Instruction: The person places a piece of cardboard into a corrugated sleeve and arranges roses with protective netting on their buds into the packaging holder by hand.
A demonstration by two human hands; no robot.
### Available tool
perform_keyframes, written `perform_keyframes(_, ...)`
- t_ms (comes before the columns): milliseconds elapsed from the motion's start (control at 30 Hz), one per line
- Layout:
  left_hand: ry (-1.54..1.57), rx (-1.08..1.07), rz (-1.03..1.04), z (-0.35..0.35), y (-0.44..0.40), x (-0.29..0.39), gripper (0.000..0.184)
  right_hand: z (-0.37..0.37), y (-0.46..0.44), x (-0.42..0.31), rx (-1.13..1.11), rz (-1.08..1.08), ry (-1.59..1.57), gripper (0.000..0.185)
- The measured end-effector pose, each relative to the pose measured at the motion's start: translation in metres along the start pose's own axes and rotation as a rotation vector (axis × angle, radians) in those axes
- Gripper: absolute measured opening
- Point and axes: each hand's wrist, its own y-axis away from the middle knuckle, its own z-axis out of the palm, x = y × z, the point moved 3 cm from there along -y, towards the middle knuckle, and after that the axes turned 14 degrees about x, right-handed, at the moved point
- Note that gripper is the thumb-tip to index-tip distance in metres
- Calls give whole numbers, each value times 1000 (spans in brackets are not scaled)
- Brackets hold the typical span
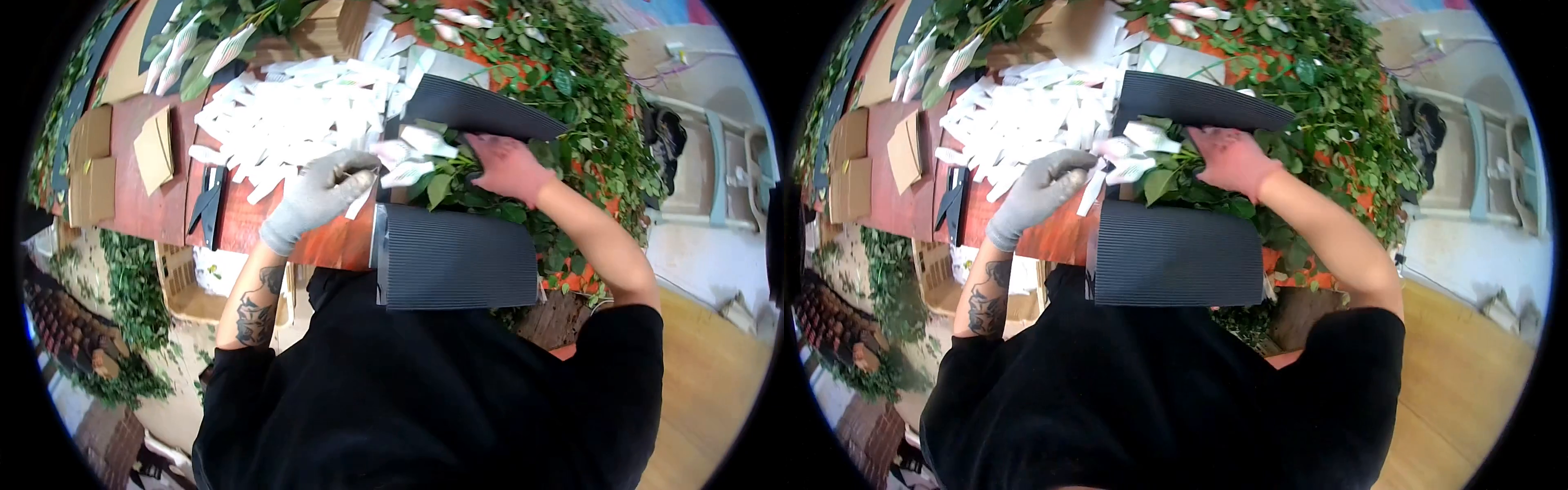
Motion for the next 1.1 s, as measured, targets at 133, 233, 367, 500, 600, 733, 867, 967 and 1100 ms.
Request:
perform_keyframes(133,-150,38,-4,6,-10,20,34,-20,24,-6,165,43,200,61)
perform_keyframes(233,-548,61,446,27,-32,3,50,18,15,13,155,-55,25,53)
perform_keyframes(367,-1048,-7,552,49,-58,-7,57,6,29,29,345,-15,-36,51)
perform_keyframes(500,-689,-41,227,51,-72,-15,45,-6,44,37,464,-28,85,46)
perform_keyframes(600,-517,-303,-162,53,-66,-27,34,7,42,36,474,-1,187,46)
perform_keyframes(733,-559,-266,-136,57,-61,-37,36,43,19,31,303,35,154,39)
perform_keyframes(867,-802,142,128,44,-42,-2,40,39,18,34,286,27,156,43)
perform_keyframes(967,-425,39,79,9,-27,60,34,-27,61,19,352,-8,26,55)
perform_keyframes(1100,-604,-311,369,8,3,98,46,-80,99,6,-136,153,-911,63)
